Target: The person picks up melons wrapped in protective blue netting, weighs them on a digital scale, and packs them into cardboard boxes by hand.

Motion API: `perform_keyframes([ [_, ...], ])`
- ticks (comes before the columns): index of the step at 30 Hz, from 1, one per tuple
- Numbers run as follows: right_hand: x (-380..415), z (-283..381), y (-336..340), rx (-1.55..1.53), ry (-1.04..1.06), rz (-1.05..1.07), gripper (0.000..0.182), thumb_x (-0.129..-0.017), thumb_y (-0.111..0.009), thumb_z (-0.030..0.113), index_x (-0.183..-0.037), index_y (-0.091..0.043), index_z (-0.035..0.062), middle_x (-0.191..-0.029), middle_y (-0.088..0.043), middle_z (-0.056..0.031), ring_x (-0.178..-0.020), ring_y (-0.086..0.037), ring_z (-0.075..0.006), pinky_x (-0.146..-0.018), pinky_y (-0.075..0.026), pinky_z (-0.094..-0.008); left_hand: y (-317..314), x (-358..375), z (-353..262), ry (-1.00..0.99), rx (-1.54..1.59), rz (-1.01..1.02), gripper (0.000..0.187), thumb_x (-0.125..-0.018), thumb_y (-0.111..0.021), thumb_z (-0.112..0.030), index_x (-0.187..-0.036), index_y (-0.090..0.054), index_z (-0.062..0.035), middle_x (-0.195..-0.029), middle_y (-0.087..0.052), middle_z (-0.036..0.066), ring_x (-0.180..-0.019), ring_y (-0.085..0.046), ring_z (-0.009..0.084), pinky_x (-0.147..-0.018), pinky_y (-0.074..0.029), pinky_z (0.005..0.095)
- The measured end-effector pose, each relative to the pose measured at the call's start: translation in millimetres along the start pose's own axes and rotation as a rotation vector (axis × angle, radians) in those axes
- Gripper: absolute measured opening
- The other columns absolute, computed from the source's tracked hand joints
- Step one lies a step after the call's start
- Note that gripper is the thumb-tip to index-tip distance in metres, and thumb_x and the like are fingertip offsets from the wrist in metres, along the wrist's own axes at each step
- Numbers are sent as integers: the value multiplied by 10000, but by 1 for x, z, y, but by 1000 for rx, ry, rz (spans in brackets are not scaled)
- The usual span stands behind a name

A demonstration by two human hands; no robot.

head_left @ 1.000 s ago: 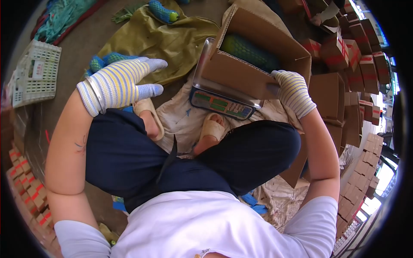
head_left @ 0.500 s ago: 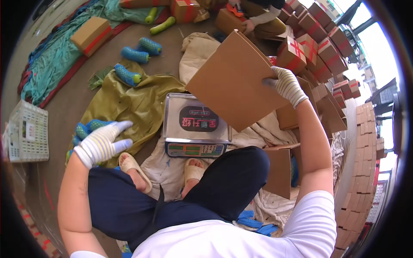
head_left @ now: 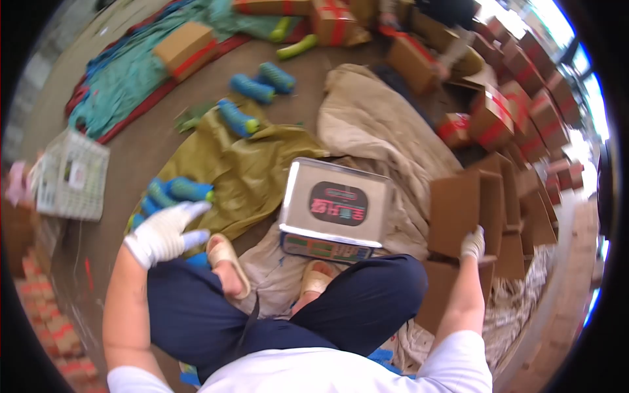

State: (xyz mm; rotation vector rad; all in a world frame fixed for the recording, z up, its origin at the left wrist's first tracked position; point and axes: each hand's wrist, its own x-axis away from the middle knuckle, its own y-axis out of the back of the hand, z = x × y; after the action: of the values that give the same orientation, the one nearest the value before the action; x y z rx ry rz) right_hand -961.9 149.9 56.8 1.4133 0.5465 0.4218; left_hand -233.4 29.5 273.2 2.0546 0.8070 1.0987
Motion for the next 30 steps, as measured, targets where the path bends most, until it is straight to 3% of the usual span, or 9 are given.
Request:
perform_keyframes([
  [3,-23,-22,-12,-320,213,200,308,-968,-488,69,-1274,-524,67,-1126,-673,-175,-968,-644,-265,-829,-505,-364,28,31,21,320,698,-207,510,-956,-593,-269,-1387,-461,-29,-1202,-600,117,-1093,-569,212,-968,-461,349],
  [6,-38,-18,-12,-198,283,284,376,-957,-492,71,-1332,-479,47,-1177,-640,-224,-1062,-631,-368,-860,-502,-400,11,84,121,111,899,-815,455,-987,-560,-246,-1377,-473,-29,-1250,-592,116,-1186,-535,223,-1016,-420,332],
  [8,-38,-17,-17,-124,208,250,460,-944,-532,112,-1387,-418,58,-1215,-621,-228,-1091,-617,-376,-892,-488,-414,-30,132,167,480,702,-995,485,-970,-583,-299,-1360,-497,-23,-1294,-582,135,-1229,-519,242,-1037,-399,348],
  [15,24,12,16,111,197,34,677,-908,-644,177,-1483,-301,79,-1421,-460,-197,-1269,-489,-348,-1066,-417,-389,-357,280,242,1394,850,-696,566,-917,-577,-421,-1299,-554,-4,-1287,-591,200,-1165,-562,307,-987,-423,400],
  [20,66,-4,29,-224,321,46,598,-956,-581,264,-1470,-345,67,-1420,-475,-179,-1282,-487,-313,-1103,-380,-362,-478,260,176,1355,900,-171,611,-883,-599,-425,-1325,-536,-8,-1294,-578,235,-1202,-556,336,-1002,-431,395],
  [22,129,35,74,-1180,-399,579,524,-995,-487,323,-1434,-415,46,-1405,-504,-155,-1272,-501,-274,-1104,-374,-355,-497,234,177,1286,1029,-195,680,-877,-611,-441,-1386,-468,-12,-1341,-540,241,-1253,-523,332,-1036,-407,375],
  [23,98,-19,50,-1180,-401,557,524,-995,-487,323,-1434,-415,46,-1405,-504,-155,-1272,-501,-274,-1104,-374,-355,-495,219,180,1240,1041,-205,708,-884,-616,-434,-1418,-423,-13,-1386,-502,239,-1296,-484,331,-1059,-387,370],
  [28,150,-86,36,-1457,-279,913,416,-977,-496,204,-1344,-520,8,-1323,-583,-123,-1195,-563,-241,-1042,-425,-350,-465,157,210,980,1492,-648,849,-877,-648,-433,-1490,-255,3,-1504,-345,234,-1397,-327,342,-1109,-302,434],
  [30,222,-70,81,-501,432,523,425,-874,-617,34,-1286,-537,-30,-1247,-621,-122,-1144,-591,-230,-959,-472,-330,-453,142,232,902,1612,-632,787,-878,-634,-422,-1456,-323,13,-1479,-393,192,-1337,-404,308,-1058,-351,451],
])
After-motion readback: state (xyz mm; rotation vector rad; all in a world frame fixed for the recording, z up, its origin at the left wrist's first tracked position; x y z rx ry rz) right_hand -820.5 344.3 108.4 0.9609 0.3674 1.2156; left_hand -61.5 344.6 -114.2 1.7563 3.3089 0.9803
